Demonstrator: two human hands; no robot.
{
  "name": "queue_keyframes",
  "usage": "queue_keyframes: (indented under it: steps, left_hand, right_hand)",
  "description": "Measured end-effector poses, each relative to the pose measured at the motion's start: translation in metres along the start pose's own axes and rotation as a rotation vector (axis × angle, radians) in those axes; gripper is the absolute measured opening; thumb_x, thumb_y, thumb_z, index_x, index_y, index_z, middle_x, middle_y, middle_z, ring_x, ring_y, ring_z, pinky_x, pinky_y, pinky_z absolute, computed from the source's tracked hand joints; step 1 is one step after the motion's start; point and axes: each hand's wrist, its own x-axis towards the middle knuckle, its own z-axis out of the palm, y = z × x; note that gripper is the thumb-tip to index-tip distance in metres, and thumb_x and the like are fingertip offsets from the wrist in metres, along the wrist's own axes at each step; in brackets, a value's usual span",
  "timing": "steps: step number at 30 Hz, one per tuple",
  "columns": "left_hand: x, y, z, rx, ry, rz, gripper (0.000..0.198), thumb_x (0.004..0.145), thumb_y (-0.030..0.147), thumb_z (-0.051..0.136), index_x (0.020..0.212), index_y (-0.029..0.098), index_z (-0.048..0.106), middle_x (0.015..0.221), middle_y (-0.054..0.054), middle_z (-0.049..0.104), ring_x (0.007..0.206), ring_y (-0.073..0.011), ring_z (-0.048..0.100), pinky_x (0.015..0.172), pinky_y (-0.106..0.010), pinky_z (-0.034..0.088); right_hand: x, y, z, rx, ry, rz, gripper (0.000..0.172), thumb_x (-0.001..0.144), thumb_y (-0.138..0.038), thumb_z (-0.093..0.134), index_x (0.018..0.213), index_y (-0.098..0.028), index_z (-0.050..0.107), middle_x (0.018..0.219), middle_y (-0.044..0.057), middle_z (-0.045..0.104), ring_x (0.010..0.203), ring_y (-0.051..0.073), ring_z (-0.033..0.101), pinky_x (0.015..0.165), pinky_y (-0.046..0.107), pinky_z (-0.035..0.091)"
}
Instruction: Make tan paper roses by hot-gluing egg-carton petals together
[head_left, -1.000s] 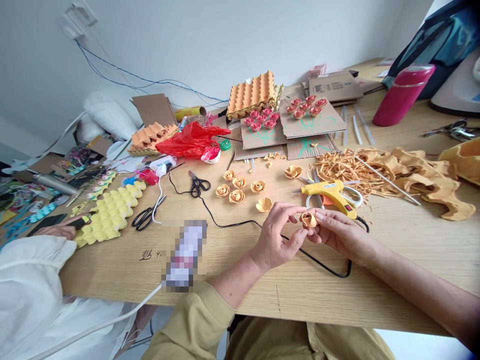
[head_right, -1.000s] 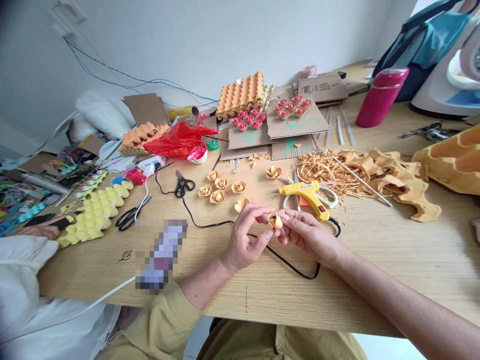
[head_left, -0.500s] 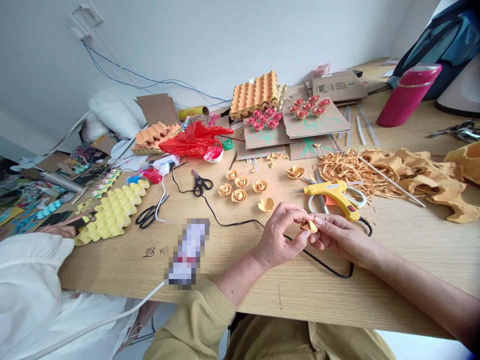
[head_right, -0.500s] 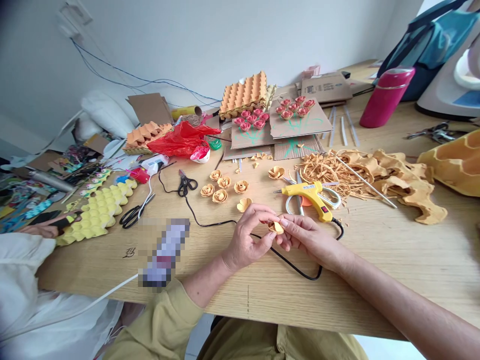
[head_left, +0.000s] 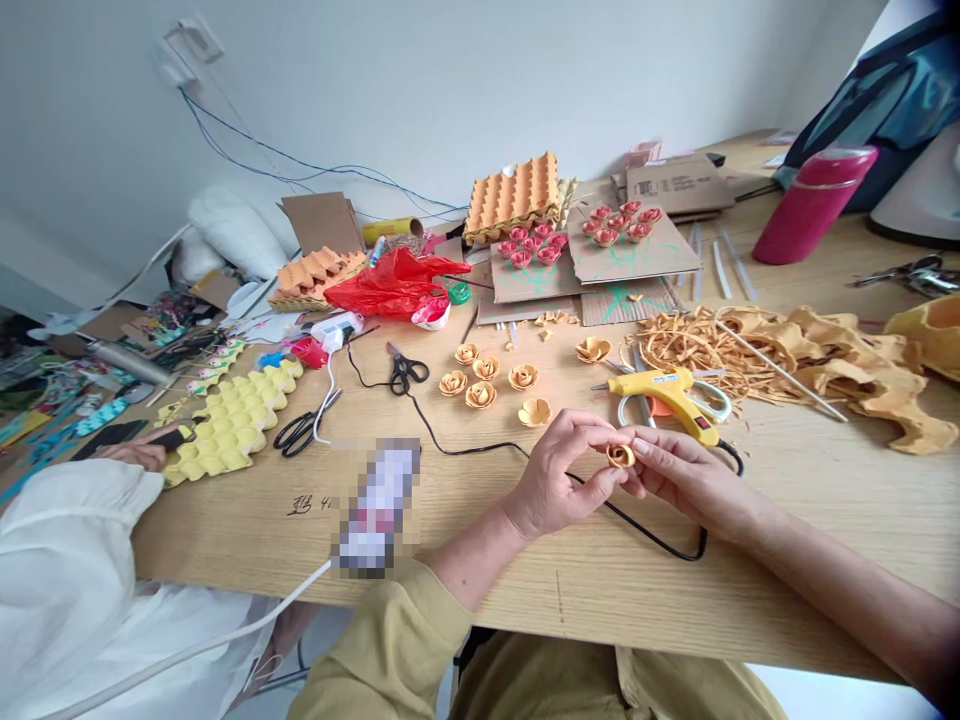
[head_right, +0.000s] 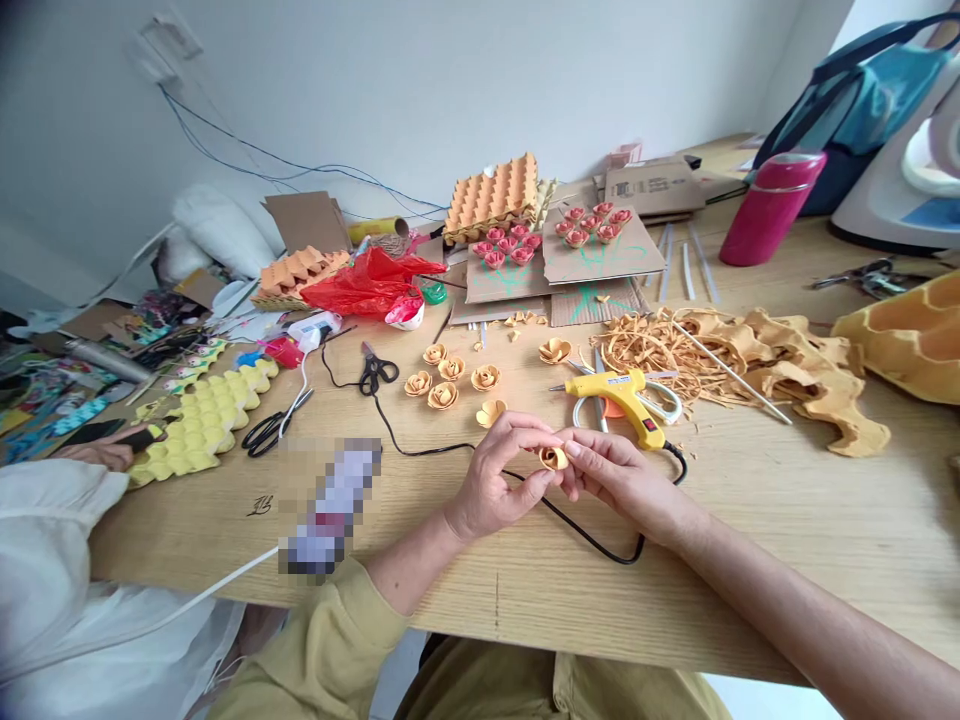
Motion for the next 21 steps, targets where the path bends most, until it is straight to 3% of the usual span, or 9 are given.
queue_keyframes:
  steps: [12, 21]
  left_hand:
    - [0.0001, 0.0006, -0.0026, 0.157, 0.079, 0.059, 0.021, 0.085, 0.021, 0.07, 0.104, 0.02, 0.063, 0.103, -0.008, 0.065, 0.098, -0.0198, 0.064, 0.088, -0.035, 0.054]
    - [0.0021, -0.002, -0.0061, 0.197, 0.095, 0.033, 0.019, 0.086, 0.021, 0.071, 0.102, 0.02, 0.061, 0.095, -0.005, 0.07, 0.091, -0.0183, 0.067, 0.085, -0.033, 0.053]
  right_hand:
    - [0.0, 0.0004, 0.0002, 0.017, -0.026, -0.024, 0.025, 0.091, -0.044, 0.068, 0.1, -0.021, 0.074, 0.075, 0.0, 0.065, 0.065, 0.012, 0.056, 0.065, 0.026, 0.044]
    - [0.0018, -0.0032, -0.0014, -0.032, 0.077, -0.11, 0.022, 0.093, -0.043, 0.065, 0.105, -0.026, 0.072, 0.077, -0.001, 0.062, 0.067, 0.011, 0.051, 0.064, 0.025, 0.041]
